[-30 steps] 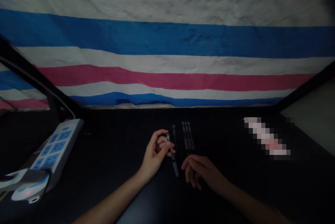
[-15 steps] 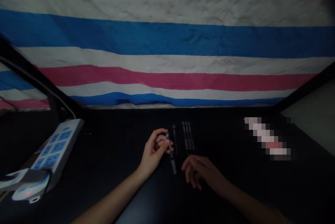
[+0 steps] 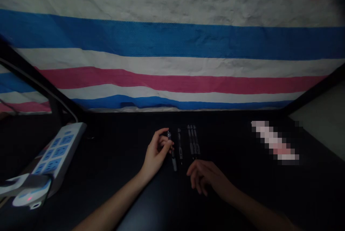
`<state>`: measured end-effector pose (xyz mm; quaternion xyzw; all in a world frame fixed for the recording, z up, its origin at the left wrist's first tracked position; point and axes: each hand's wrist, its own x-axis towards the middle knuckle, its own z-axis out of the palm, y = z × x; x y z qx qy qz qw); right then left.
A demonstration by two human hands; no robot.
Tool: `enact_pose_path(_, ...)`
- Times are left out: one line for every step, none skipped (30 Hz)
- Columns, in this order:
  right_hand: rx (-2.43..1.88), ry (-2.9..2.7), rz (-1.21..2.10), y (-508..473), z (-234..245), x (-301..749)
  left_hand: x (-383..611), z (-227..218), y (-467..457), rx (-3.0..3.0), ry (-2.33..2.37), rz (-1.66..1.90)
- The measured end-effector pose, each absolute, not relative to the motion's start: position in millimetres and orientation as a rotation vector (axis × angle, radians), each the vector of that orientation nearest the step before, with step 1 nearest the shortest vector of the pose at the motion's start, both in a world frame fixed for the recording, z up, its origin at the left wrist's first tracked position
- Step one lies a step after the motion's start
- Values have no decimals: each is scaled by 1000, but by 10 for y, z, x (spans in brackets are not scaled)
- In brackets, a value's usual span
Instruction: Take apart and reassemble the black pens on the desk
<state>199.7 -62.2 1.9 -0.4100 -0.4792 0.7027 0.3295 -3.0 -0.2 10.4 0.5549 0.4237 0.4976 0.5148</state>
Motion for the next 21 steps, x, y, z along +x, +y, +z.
enact_pose_path(-1076,-1255,1837,-622,20,1998,-42,85,11,1368,1057,1196)
enact_pose_path(-1078,-1256,1834,-622,20,1999,-53,63,24,1392,1087,1192)
enact_pose_path(-1079,-1259,1833,-621,19,2000,-63,39,37,1404,1109,1186)
enact_pose_path(-1076,-1261,1833,-620,17,2000,-69,16,49,1408,1122,1178)
enact_pose_path(-1072,-1262,1834,-620,15,1999,-73,-6,59,1411,1126,1165)
enact_pose_path(-1068,-1261,1836,-620,11,1997,-73,-25,65,1421,1125,1150)
enact_pose_path(-1066,-1262,1837,-621,7,1995,-71,-38,68,1437,1122,1132)
enact_pose_path(-1068,-1265,1838,-623,4,1992,-67,-46,67,1460,1123,1117)
enact_pose_path(-1075,-1272,1836,-627,2,1989,-63,-49,62,1489,1124,1105)
enact_pose_path(-1086,-1288,1830,-632,4,1989,-61,-46,55,1528,1124,1096)
enact_pose_path(-1102,-1319,1811,-637,11,1993,-60,-38,46,1581,1123,1086)
enact_pose_path(-1127,-1377,1761,-641,22,2001,-63,-26,36,1655,1114,1070)
enact_pose_path(-1168,-1470,1664,-642,38,2014,-69,-10,27,1745,1095,1040)
enact_pose_path(-1217,-1594,1510,-639,56,2032,-78,7,19,1846,1061,995)
enact_pose_path(-1256,-1737,1305,-629,73,2055,-90,24,12,1944,1015,938)
enact_pose_path(-1279,-1887,1061,-613,88,2082,-102,40,8,2028,963,875)
enact_pose_path(-1265,-2023,816,-592,97,2109,-114,52,5,2096,911,813)
enact_pose_path(-1226,-2146,605,-566,98,2137,-124,60,4,2150,866,761)
enact_pose_path(-1177,-2262,429,-539,92,2163,-132,62,3,2194,834,722)
enact_pose_path(-1125,-2370,291,-513,78,2186,-136,58,3,2231,814,695)
enact_pose_path(-1082,-2471,182,-489,58,2204,-136,50,2,2263,807,677)
